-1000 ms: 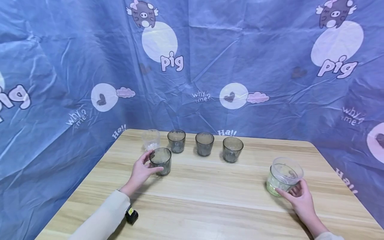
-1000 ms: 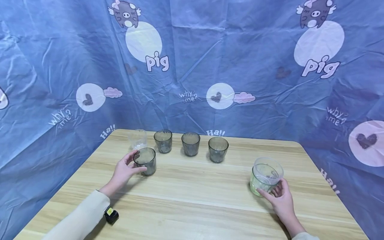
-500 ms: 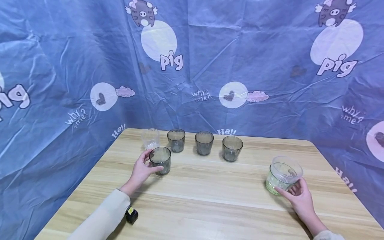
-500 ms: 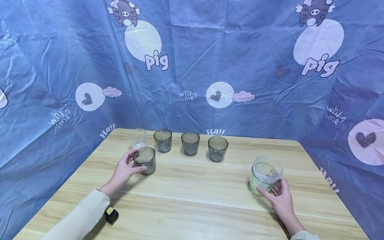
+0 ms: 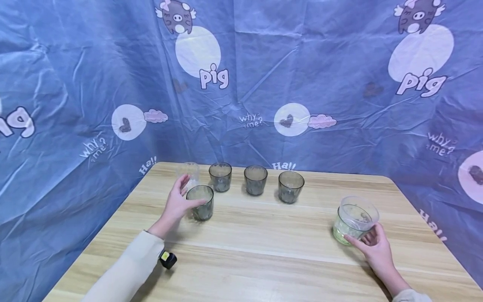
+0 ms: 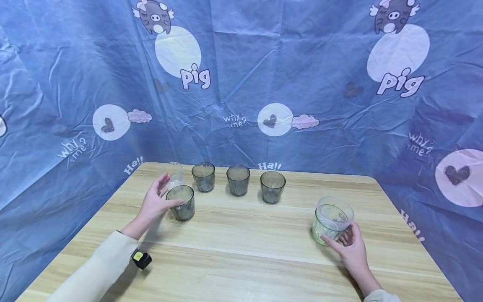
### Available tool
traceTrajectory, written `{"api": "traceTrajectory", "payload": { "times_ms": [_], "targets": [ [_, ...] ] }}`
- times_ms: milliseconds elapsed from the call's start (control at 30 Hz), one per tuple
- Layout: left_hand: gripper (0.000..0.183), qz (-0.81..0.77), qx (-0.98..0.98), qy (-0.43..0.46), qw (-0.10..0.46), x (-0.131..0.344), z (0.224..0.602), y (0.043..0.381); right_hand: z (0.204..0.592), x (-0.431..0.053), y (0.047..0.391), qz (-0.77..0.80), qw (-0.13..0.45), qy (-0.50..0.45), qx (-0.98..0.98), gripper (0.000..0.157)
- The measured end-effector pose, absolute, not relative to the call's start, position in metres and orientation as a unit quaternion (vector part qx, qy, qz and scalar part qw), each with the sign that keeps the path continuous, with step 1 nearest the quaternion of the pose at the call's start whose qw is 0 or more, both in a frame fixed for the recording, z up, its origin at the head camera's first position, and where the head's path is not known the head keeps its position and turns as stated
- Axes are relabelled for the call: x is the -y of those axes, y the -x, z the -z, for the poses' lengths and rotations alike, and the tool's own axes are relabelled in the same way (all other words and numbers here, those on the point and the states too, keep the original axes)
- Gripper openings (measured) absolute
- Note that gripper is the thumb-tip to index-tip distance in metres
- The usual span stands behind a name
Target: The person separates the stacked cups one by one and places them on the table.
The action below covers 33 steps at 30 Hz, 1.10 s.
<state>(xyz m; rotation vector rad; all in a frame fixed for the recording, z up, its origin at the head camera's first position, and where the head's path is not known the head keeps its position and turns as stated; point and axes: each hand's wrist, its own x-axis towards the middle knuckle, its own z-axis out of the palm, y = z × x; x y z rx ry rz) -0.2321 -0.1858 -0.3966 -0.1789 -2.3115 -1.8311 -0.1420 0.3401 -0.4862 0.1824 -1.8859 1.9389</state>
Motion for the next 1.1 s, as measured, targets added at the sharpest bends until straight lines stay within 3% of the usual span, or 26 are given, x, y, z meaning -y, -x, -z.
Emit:
{"api": "traceTrajectory", "payload": {
  "times_ms": [400, 1100],
  "targets": [
    [0.106, 0.653, 0.738, 0.15, 0.077, 0.118, 0.361, 0.239, 0.486, -0.34, 0.142, -0.697, 0.212, -0.058, 0.682, 0.074],
    [0.107, 0.639, 0.729, 0.246, -0.012, -0.04, 0.358, 0.243, 0.486, -0.34, 0.141, -0.702, 0.208, -0.06, 0.679, 0.073]
  ]
}}
